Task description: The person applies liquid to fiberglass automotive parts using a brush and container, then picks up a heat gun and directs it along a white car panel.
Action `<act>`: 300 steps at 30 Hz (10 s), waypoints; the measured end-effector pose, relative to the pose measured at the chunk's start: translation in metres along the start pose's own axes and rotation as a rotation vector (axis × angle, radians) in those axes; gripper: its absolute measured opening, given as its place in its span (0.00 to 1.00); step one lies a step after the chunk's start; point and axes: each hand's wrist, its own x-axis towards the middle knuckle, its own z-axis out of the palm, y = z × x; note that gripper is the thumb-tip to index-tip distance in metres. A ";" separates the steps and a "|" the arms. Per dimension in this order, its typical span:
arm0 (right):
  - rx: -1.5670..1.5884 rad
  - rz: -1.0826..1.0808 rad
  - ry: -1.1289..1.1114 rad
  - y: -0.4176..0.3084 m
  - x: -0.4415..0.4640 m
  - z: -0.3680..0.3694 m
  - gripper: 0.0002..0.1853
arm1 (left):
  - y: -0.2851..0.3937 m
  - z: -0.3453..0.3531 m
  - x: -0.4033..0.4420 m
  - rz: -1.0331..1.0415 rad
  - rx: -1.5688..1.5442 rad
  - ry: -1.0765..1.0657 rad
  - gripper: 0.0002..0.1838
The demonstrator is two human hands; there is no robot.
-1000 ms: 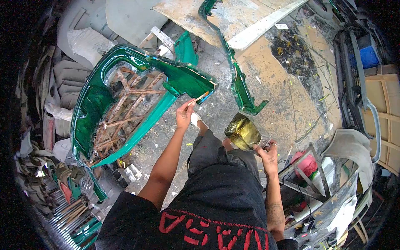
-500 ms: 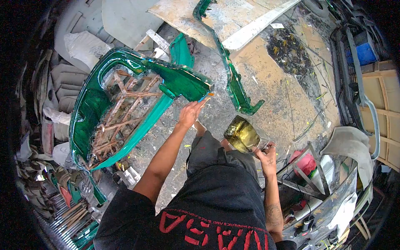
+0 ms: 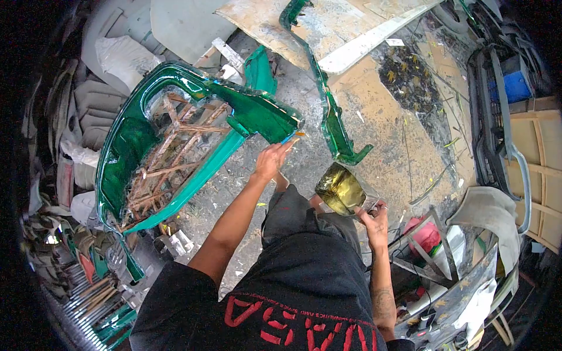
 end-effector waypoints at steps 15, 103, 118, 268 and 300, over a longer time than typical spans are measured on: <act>0.020 -0.018 -0.073 0.006 0.020 0.009 0.34 | 0.051 -0.046 -0.058 -0.794 -1.049 0.345 0.12; 0.235 0.020 0.373 0.003 -0.073 0.169 0.34 | -0.219 -0.160 -0.039 -0.723 -0.933 0.305 0.18; 0.312 0.036 0.532 0.019 -0.116 0.154 0.37 | -0.191 -0.120 -0.023 -0.615 -1.003 0.007 0.13; 0.112 -0.135 0.090 -0.388 0.485 -0.355 0.37 | 0.266 0.041 0.683 -0.320 -0.946 0.302 0.10; 0.227 -0.309 0.370 -0.653 0.824 -0.735 0.32 | 0.601 0.258 1.189 -0.007 -0.907 -0.048 0.08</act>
